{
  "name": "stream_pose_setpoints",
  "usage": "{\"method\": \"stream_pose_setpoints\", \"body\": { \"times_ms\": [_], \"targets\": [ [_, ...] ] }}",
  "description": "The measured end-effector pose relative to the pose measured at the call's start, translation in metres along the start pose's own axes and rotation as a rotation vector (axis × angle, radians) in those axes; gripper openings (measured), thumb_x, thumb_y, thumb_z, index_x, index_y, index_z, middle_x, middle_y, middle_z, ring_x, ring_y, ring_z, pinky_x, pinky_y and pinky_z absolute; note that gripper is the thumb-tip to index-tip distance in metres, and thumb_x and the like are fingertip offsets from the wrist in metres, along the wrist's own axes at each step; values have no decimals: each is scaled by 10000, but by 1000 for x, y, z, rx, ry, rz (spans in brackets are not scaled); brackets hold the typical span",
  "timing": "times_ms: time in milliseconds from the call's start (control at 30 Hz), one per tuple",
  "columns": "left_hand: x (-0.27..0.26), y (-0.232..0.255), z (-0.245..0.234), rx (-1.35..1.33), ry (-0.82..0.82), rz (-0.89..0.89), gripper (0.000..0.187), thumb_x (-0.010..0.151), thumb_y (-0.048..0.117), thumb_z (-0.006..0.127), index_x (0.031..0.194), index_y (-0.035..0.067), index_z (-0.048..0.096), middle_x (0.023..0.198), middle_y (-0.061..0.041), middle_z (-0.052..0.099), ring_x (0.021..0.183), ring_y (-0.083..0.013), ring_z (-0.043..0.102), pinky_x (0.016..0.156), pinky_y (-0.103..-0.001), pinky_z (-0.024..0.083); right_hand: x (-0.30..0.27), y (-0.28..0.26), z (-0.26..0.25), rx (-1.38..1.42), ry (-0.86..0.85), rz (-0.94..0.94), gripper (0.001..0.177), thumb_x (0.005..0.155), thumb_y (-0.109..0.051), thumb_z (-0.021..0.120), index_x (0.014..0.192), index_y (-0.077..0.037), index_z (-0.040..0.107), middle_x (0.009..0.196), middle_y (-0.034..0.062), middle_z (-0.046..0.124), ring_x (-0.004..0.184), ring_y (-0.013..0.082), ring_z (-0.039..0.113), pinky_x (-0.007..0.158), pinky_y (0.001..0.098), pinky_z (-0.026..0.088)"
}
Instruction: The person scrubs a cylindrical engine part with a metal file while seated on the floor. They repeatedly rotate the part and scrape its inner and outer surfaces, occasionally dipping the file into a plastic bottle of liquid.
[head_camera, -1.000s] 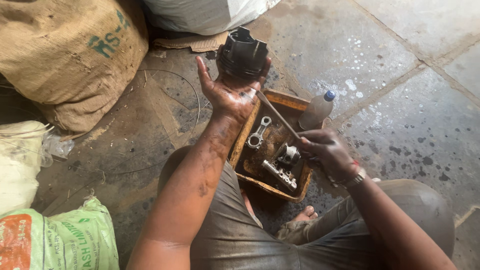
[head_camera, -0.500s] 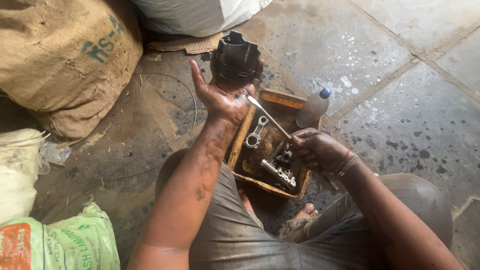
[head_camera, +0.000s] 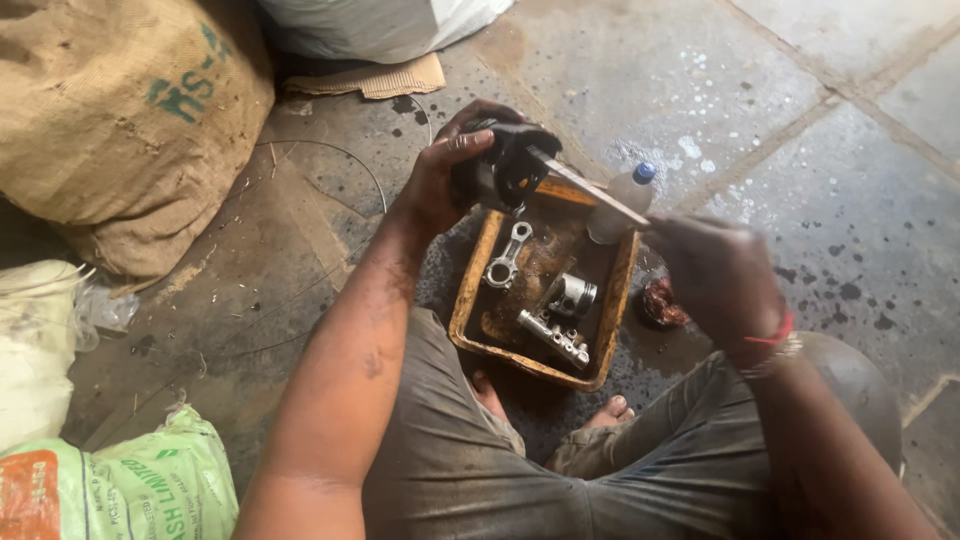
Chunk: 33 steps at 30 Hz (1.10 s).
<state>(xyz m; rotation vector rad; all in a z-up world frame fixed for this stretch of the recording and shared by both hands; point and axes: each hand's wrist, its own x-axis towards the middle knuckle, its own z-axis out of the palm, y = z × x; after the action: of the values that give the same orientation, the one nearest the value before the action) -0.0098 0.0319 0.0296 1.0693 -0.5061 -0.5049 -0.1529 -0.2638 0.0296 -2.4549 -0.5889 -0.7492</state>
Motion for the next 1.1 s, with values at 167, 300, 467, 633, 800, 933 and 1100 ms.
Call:
{"method": "stream_pose_setpoints", "body": {
  "times_ms": [167, 300, 467, 633, 800, 933, 1100],
  "targets": [
    [6, -6, 5, 116, -90, 3, 571, 828, 419, 730, 1285, 117, 569, 1233, -167, 679, 1054, -328, 723, 821, -429, 688, -1, -29, 20, -386, -124, 229, 196, 1016, -193, 630, 1070, -121, 804, 790, 75, 755, 467, 172, 632, 362, 316, 440],
    [11, -12, 9, 360, -58, -113, 585, 777, 453, 700, 1251, 121, 611, 1100, -155, 709, 906, -306, 747, 710, -376, 685, -7, -38, 26, -682, -44, 179, 286, 994, -86, 562, 1157, -153, 787, 833, 47, 748, 574, 169, 670, 438, 309, 469],
    [5, -14, 16, 276, 39, -144, 569, 729, 398, 692, 1219, 127, 584, 1086, -141, 655, 920, -277, 727, 690, -384, 670, -14, -13, 29, -220, -165, 108, 145, 968, -121, 644, 1022, -128, 778, 876, 61, 773, 592, 166, 683, 451, 298, 476],
    [2, -4, 21, 138, -60, -59, 532, 798, 410, 655, 1210, 76, 609, 1102, -158, 653, 958, -305, 711, 761, -393, 646, -18, -3, 52, 497, -333, 524, 125, 961, -175, 719, 966, -84, 804, 741, 90, 721, 529, 128, 600, 510, 283, 450],
    [5, 3, 19, 95, -137, 51, 562, 784, 465, 673, 1195, 83, 638, 1103, -158, 682, 993, -308, 713, 825, -406, 633, -9, -28, 43, 478, -235, 588, 120, 971, -180, 682, 972, -107, 777, 685, 48, 741, 517, 138, 574, 459, 288, 442],
    [0, -10, 9, 172, -152, -37, 558, 753, 457, 699, 1174, 93, 653, 1061, -144, 683, 946, -290, 710, 816, -384, 639, -8, -53, 26, -335, -174, 255, 183, 1004, -134, 611, 869, -80, 722, 723, 77, 714, 526, 200, 632, 424, 351, 450],
    [4, -24, -8, 263, -268, -23, 531, 763, 465, 707, 1139, 91, 698, 1044, -132, 679, 911, -265, 700, 748, -368, 638, -11, -72, 16, -147, -288, 180, 116, 892, -122, 636, 831, -50, 703, 737, 112, 715, 587, 271, 689, 486, 406, 523]
  ]
}}
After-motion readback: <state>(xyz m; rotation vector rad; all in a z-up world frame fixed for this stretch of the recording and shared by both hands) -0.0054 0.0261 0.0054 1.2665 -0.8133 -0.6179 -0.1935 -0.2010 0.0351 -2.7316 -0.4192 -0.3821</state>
